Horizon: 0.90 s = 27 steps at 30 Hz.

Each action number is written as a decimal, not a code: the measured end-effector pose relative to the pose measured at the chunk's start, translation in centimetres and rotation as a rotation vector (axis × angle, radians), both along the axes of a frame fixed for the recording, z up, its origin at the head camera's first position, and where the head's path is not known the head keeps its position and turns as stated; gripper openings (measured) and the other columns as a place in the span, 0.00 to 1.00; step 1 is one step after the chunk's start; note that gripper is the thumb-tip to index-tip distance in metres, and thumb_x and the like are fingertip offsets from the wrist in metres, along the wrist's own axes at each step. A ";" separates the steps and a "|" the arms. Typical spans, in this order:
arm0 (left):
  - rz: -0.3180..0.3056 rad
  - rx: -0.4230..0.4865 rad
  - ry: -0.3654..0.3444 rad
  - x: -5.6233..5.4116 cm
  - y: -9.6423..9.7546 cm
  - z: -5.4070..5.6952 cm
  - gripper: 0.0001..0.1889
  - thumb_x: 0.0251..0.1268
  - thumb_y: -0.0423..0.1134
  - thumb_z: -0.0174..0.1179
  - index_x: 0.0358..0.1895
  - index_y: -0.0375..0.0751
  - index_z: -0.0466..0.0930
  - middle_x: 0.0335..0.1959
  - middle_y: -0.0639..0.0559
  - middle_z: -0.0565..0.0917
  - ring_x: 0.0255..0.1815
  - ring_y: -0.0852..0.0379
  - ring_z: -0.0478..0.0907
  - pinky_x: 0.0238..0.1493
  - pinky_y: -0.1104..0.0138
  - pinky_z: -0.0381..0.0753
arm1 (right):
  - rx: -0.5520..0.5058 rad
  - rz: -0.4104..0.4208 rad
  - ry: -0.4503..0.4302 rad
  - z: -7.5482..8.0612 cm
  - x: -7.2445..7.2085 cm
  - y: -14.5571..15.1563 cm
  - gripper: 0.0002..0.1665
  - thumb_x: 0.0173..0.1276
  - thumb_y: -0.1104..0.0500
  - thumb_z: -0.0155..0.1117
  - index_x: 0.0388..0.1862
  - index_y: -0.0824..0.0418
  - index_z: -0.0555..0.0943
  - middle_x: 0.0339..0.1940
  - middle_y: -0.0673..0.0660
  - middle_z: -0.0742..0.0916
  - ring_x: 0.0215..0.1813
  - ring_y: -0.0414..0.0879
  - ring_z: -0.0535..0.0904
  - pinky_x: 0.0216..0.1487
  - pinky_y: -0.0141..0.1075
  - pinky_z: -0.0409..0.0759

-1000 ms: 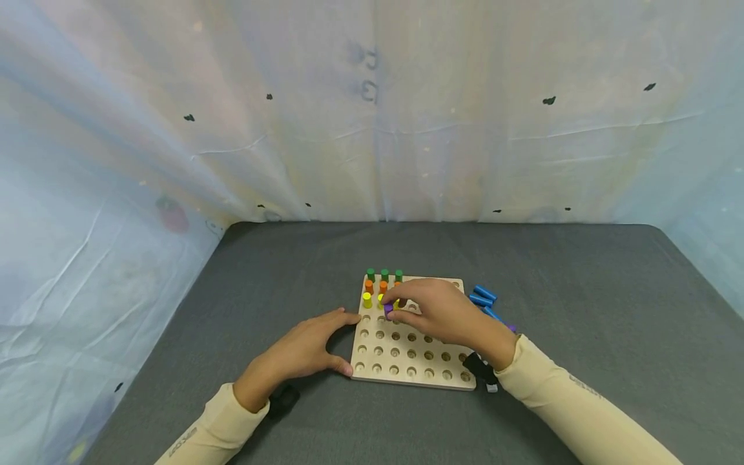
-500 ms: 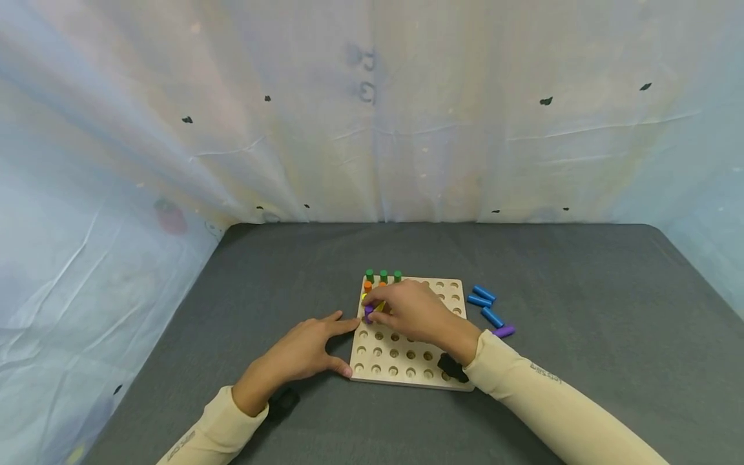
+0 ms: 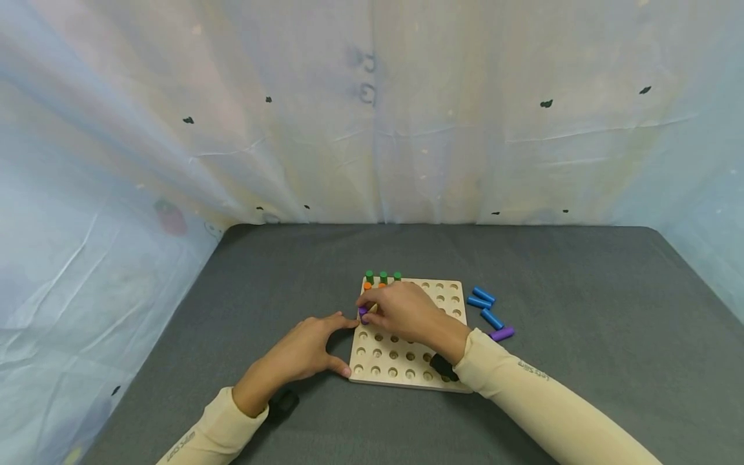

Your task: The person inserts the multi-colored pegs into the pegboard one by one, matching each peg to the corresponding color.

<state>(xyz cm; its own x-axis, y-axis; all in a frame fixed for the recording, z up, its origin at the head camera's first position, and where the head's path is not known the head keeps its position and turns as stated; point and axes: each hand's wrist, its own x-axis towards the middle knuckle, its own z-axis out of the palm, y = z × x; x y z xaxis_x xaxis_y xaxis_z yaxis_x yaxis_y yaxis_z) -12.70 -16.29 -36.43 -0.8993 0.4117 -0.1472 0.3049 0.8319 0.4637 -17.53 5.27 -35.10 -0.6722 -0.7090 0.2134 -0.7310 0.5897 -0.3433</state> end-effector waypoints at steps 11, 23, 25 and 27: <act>-0.015 0.005 -0.012 0.0 -0.3 -0.1 0.41 0.41 0.51 0.79 0.66 0.53 0.77 0.69 0.41 0.75 0.68 0.40 0.74 0.64 0.44 0.73 | 0.019 -0.046 -0.078 1.2 1.3 1.6 0.17 0.71 0.50 0.66 0.56 0.49 0.85 0.45 0.46 0.91 0.29 0.34 0.82 0.29 0.29 0.76; 0.011 -0.018 -0.020 0.2 -0.2 -0.2 0.42 0.40 0.49 0.80 0.67 0.54 0.76 0.71 0.40 0.73 0.70 0.40 0.72 0.66 0.45 0.72 | -0.066 -0.214 -0.038 1.1 3.9 11.8 0.14 0.65 0.53 0.71 0.50 0.47 0.87 0.42 0.42 0.90 0.35 0.31 0.80 0.34 0.30 0.76; 0.011 -0.018 -0.028 0.3 -0.2 -0.2 0.42 0.41 0.50 0.80 0.68 0.55 0.75 0.71 0.41 0.73 0.70 0.39 0.71 0.67 0.45 0.72 | -0.063 -0.229 -0.031 0.9 4.2 13.5 0.14 0.65 0.54 0.71 0.50 0.48 0.87 0.42 0.42 0.90 0.36 0.32 0.81 0.35 0.32 0.78; 0.008 -0.021 -0.032 0.2 -0.2 -0.2 0.43 0.41 0.50 0.80 0.68 0.54 0.75 0.71 0.42 0.73 0.71 0.39 0.71 0.67 0.45 0.72 | -0.055 -0.247 -0.026 0.6 4.4 15.0 0.14 0.64 0.55 0.72 0.50 0.48 0.87 0.42 0.41 0.90 0.39 0.34 0.84 0.38 0.36 0.81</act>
<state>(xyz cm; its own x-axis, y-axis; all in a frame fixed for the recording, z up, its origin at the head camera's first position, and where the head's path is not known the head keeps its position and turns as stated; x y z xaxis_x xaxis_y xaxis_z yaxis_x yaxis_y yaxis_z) -12.47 -16.51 -36.64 -0.8974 0.4010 -0.1842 0.2835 0.8439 0.4555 -13.09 20.26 -34.47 -0.8296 -0.5099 0.2273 -0.5571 0.7294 -0.3970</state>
